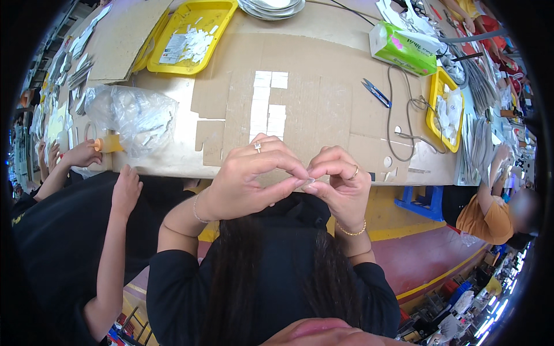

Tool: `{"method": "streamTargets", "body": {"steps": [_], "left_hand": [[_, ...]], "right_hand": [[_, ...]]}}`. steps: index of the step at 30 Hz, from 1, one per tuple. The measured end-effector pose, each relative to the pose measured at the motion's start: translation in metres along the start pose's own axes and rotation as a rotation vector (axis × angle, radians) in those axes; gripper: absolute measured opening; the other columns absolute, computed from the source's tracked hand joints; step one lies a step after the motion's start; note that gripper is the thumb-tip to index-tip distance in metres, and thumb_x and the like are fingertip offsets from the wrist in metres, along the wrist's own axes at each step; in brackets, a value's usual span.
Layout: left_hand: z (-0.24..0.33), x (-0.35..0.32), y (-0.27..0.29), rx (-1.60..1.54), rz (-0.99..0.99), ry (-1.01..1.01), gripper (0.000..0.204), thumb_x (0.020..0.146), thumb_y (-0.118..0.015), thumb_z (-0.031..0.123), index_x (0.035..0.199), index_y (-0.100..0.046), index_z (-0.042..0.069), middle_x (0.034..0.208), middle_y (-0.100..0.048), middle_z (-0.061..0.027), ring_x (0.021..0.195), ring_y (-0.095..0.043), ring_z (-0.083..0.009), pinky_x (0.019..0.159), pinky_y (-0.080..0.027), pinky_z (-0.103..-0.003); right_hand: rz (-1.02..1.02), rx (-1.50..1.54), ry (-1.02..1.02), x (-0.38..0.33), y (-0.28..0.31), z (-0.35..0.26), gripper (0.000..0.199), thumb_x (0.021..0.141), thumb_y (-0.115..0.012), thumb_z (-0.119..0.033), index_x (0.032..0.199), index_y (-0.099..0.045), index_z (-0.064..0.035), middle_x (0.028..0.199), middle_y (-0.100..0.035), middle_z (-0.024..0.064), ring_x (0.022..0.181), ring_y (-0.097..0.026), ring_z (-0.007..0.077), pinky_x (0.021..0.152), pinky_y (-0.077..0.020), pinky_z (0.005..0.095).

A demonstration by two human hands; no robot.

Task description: The person repeatedly picks small white rectangular pieces from a yellow tray and places them onto a cardboard sheet, arranging them in a linear pattern. The person handles the pieces one at a time and occasionally adjusts their positions on the board.

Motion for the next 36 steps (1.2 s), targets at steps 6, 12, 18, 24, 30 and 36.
{"method": "streamTargets", "body": {"steps": [6,12,18,24,30,36], "left_hand": [[0.004,-0.001,0.002,0.036,-0.007,-0.03,0.016,0.075,-0.072,-0.003,0.088,-0.07,0.005,0.083,-0.069,-0.0051,0.08,-0.065,-0.019,0.079,-0.045,-0.032],[0.009,-0.002,0.004,0.066,-0.035,-0.083,0.018,0.072,-0.072,-0.005,0.087,-0.07,0.006,0.083,-0.069,-0.0047,0.078,-0.065,-0.0191,0.078,-0.045,-0.033],[0.012,-0.003,0.004,0.056,-0.046,-0.101,0.018,0.071,-0.072,-0.005,0.085,-0.07,0.007,0.083,-0.069,-0.0038,0.078,-0.065,-0.0194,0.077,-0.044,-0.034],[0.012,-0.001,0.006,0.051,-0.107,-0.103,0.025,0.073,-0.074,-0.003,0.093,-0.071,0.012,0.088,-0.067,0.0008,0.086,-0.063,-0.0166,0.081,-0.042,-0.03],[0.013,0.0,0.004,0.045,-0.124,-0.105,0.026,0.072,-0.074,-0.003,0.093,-0.071,0.012,0.089,-0.066,0.0008,0.086,-0.062,-0.0162,0.08,-0.041,-0.03],[0.012,0.0,0.002,0.046,-0.118,-0.115,0.028,0.071,-0.074,-0.003,0.094,-0.072,0.013,0.089,-0.066,0.001,0.086,-0.062,-0.0163,0.08,-0.041,-0.03]], "right_hand": [[0.009,-0.086,0.034,0.0,-0.001,-0.005,0.021,0.07,-0.084,-0.003,0.087,-0.071,-0.0057,0.083,-0.066,0.0051,0.076,-0.061,0.0146,0.068,-0.0481,0.026],[0.007,-0.191,0.142,0.001,-0.002,-0.011,0.022,0.065,-0.087,-0.008,0.081,-0.071,-0.0074,0.078,-0.065,0.0023,0.067,-0.056,0.0147,0.069,-0.042,0.0292],[-0.021,-0.22,0.217,0.0,-0.002,-0.015,0.024,0.064,-0.087,-0.009,0.081,-0.071,-0.0086,0.076,-0.064,0.0011,0.065,-0.053,0.0129,0.071,-0.038,0.0299],[-0.021,-0.207,0.234,-0.001,0.0,-0.017,0.023,0.064,-0.086,-0.008,0.082,-0.071,-0.009,0.077,-0.064,0.0005,0.064,-0.052,0.0121,0.07,-0.0356,0.0301],[-0.002,-0.239,0.251,-0.003,0.002,-0.018,0.023,0.065,-0.087,-0.009,0.081,-0.071,-0.0093,0.076,-0.063,0.0,0.064,-0.053,0.0116,0.072,-0.0349,0.0303],[-0.009,-0.245,0.246,-0.003,0.003,-0.017,0.021,0.066,-0.086,-0.011,0.08,-0.07,-0.01,0.076,-0.063,-0.0006,0.065,-0.053,0.011,0.077,-0.035,0.0319]]}}
Point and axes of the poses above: each hand's wrist, its own x-axis towards the middle knuckle, its own y-axis out of the back of the hand, z = x × y, the point moved 1 cm from there along x, towards the middle knuckle
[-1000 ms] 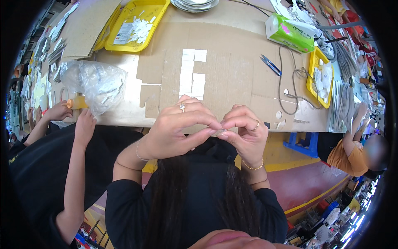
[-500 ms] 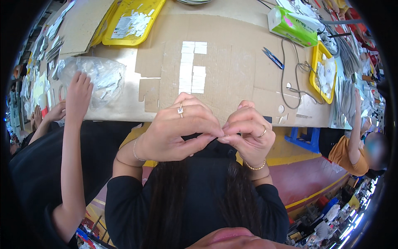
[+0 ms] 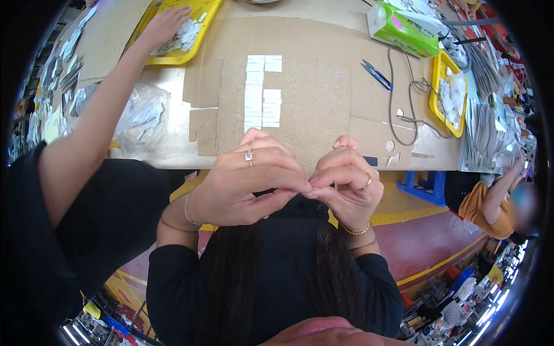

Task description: The person repeatedly picks small white rectangular pieces from a yellow tray and places them onto a cardboard sheet, arranging them in a linear pattern. The person handles the pieces one at a time and occasionally adjusts their positions on the board.

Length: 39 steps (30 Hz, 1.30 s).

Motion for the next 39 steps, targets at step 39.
{"method": "streamTargets", "body": {"steps": [39], "left_hand": [[-0.142,-0.005,0.045,-0.012,0.754,0.555,0.016,0.089,-0.068,0.011,0.099,-0.072,-0.001,0.084,-0.07,-0.004,0.075,-0.06,-0.007,0.07,-0.048,-0.023]], "right_hand": [[0.095,0.141,-0.302,-0.01,-0.006,0.045,0.024,0.08,-0.075,-0.006,0.102,-0.067,0.0013,0.096,-0.061,0.0082,0.083,-0.06,0.0142,0.081,-0.0466,0.0271]]}}
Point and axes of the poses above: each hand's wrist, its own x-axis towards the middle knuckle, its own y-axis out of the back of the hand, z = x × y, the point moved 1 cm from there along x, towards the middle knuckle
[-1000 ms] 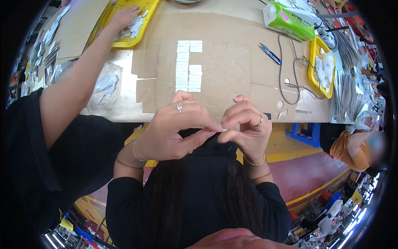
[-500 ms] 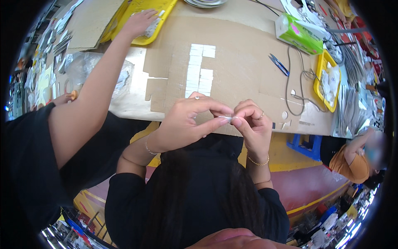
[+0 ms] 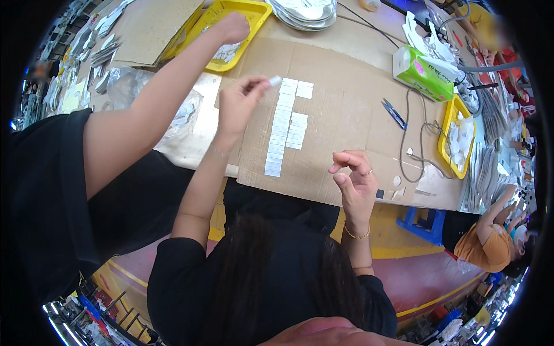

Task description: The person repeatedly picks small white rectangular pieces from a yellow tray and places them onto a cardboard sheet, arranging them in a linear pattern. The person handles the pieces one at a time and occasionally adjusts their positions on the board.

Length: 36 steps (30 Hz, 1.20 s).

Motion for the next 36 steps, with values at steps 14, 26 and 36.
{"method": "streamTargets", "body": {"steps": [14,26,36], "left_hand": [[-0.078,0.095,0.059,0.89,0.483,-0.548,0.017,0.086,-0.067,0.019,0.098,-0.074,0.009,0.099,-0.068,-0.0123,0.097,-0.06,-0.0296,0.09,-0.044,-0.039],[-0.045,-0.015,-0.038,0.724,-0.323,-0.374,0.02,0.077,-0.075,0.019,0.094,-0.07,0.01,0.109,-0.055,-0.0104,0.107,-0.048,-0.0309,0.095,-0.038,-0.044],[-0.044,-0.015,-0.057,0.842,-0.303,-0.228,0.019,0.077,-0.076,0.022,0.09,-0.068,0.01,0.109,-0.055,-0.0096,0.11,-0.047,-0.029,0.095,-0.035,-0.044]], "right_hand": [[-0.033,-0.147,-0.059,-0.006,0.001,0.002,0.016,0.086,-0.07,-0.005,0.101,-0.068,0.0008,0.091,-0.064,0.0078,0.085,-0.06,0.015,0.079,-0.0473,0.0265],[-0.163,-0.345,-0.075,0.001,-0.006,0.022,0.015,0.085,-0.072,-0.01,0.098,-0.07,-0.0027,0.091,-0.065,0.0093,0.084,-0.064,0.0199,0.079,-0.0472,0.03],[-0.322,-0.857,-0.06,-0.011,-0.007,0.05,0.028,0.081,-0.074,-0.022,0.106,-0.069,-0.009,0.127,-0.055,0.0125,0.119,-0.05,0.0316,0.101,-0.0344,0.0443]]}}
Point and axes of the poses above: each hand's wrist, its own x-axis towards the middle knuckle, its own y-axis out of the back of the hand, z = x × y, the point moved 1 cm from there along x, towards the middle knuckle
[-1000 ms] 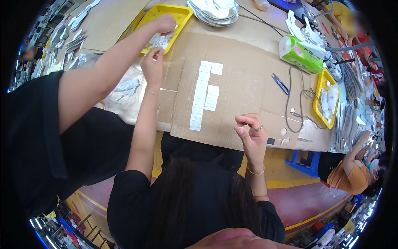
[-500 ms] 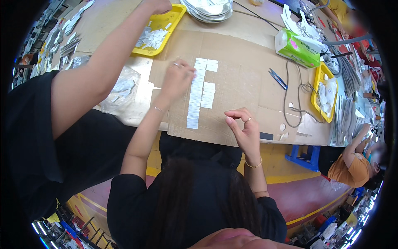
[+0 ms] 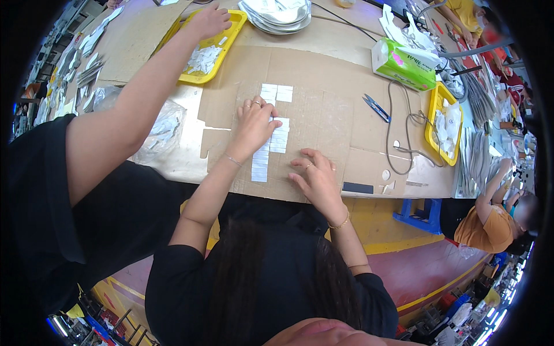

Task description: The person repeatedly picks small white rectangular pieces from a yellow tray and places them onto a cardboard sheet, arranging them in a linear pattern. The person handles the pieces one at a time and occasionally adjusts their positions on the board.

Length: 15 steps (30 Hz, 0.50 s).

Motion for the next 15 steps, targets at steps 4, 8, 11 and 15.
{"method": "streamTargets", "body": {"steps": [4,8,11,15], "left_hand": [[0.0,0.0007,-0.0032,0.003,-0.008,0.031,0.018,0.076,-0.076,0.022,0.087,-0.068,0.01,0.107,-0.056,-0.0083,0.112,-0.047,-0.0289,0.095,-0.034,-0.045],[0.0001,0.0023,-0.0053,-0.045,0.011,0.065,0.017,0.076,-0.076,0.021,0.086,-0.068,0.01,0.104,-0.058,-0.0086,0.111,-0.049,-0.0295,0.094,-0.035,-0.045],[0.0017,0.0021,-0.0047,-0.048,0.008,0.051,0.013,0.077,-0.075,0.018,0.083,-0.068,0.01,0.102,-0.06,-0.0095,0.108,-0.051,-0.0304,0.093,-0.036,-0.043],[0.0063,0.0046,-0.003,-0.026,-0.005,0.027,0.011,0.077,-0.073,0.016,0.082,-0.067,0.008,0.093,-0.063,-0.0097,0.101,-0.055,-0.0292,0.091,-0.037,-0.042]], "right_hand": [[-0.019,-0.082,0.003,0.0007,-0.0049,0.0028,0.029,0.081,-0.074,-0.023,0.106,-0.068,-0.0096,0.129,-0.054,0.0135,0.122,-0.047,0.0334,0.103,-0.0333,0.0454],[-0.022,-0.097,-0.001,0.0019,-0.0054,0.0041,0.03,0.079,-0.074,-0.023,0.105,-0.069,-0.0088,0.128,-0.054,0.0133,0.123,-0.047,0.032,0.103,-0.0346,0.0466],[-0.022,-0.087,0.003,0.0036,-0.0054,0.0048,0.031,0.078,-0.075,-0.023,0.104,-0.069,-0.008,0.126,-0.055,0.0122,0.122,-0.047,0.0299,0.102,-0.0367,0.0478],[-0.019,-0.092,0.012,0.0045,-0.0049,0.0056,0.03,0.078,-0.075,-0.022,0.104,-0.069,-0.0082,0.124,-0.055,0.0113,0.122,-0.048,0.0287,0.102,-0.0368,0.0477]]}}
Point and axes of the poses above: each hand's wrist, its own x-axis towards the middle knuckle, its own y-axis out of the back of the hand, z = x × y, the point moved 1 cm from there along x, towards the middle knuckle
